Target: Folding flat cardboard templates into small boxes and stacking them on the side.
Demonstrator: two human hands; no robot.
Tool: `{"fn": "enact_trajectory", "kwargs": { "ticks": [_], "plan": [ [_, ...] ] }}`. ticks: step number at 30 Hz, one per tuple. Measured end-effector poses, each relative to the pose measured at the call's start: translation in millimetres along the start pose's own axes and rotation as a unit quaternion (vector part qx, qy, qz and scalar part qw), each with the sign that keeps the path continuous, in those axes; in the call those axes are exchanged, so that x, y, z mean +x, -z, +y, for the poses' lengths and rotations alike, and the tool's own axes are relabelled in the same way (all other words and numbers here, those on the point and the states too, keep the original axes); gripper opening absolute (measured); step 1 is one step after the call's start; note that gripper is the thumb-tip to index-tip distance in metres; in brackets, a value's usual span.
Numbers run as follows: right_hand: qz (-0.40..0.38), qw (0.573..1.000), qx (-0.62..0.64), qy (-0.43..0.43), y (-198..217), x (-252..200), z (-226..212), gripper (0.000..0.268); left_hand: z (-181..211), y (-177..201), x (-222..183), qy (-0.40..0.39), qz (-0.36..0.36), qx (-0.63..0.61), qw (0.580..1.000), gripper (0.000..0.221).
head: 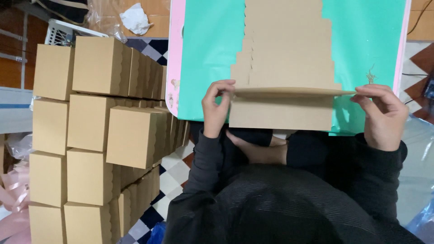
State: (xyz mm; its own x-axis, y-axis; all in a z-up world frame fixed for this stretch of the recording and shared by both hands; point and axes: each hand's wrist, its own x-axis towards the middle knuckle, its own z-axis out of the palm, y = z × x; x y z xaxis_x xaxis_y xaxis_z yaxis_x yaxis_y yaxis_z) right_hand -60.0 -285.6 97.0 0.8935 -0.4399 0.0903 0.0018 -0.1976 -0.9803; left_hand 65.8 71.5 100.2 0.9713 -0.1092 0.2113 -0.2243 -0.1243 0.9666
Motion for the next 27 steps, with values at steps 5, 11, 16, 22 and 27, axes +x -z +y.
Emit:
{"fn": "enact_trajectory", "kwargs": {
  "ticks": [5,11,16,22,27],
  "plan": [
    [-0.133,0.987,-0.088,-0.037,25,-3,-14,0.021,-10,12,5,0.076,-0.019,0.016,0.997,0.026],
    [-0.151,0.943,-0.293,-0.036,17,-15,-13,0.027,-26,20,-6,0.088,-0.175,0.198,0.96,0.032],
    [-0.168,0.945,-0.244,-0.138,14,-19,-23,0.033,-11,26,-15,0.139,-0.206,0.211,0.945,0.04],
    [-0.208,0.937,-0.272,-0.069,26,-24,-31,0.028,-1,40,-23,-0.09,-0.32,0.155,0.93,0.006],
    [-0.217,0.928,-0.252,-0.169,29,-27,-42,0.025,2,44,-39,-0.147,-0.369,0.197,0.896,0.014]
  ]
}}
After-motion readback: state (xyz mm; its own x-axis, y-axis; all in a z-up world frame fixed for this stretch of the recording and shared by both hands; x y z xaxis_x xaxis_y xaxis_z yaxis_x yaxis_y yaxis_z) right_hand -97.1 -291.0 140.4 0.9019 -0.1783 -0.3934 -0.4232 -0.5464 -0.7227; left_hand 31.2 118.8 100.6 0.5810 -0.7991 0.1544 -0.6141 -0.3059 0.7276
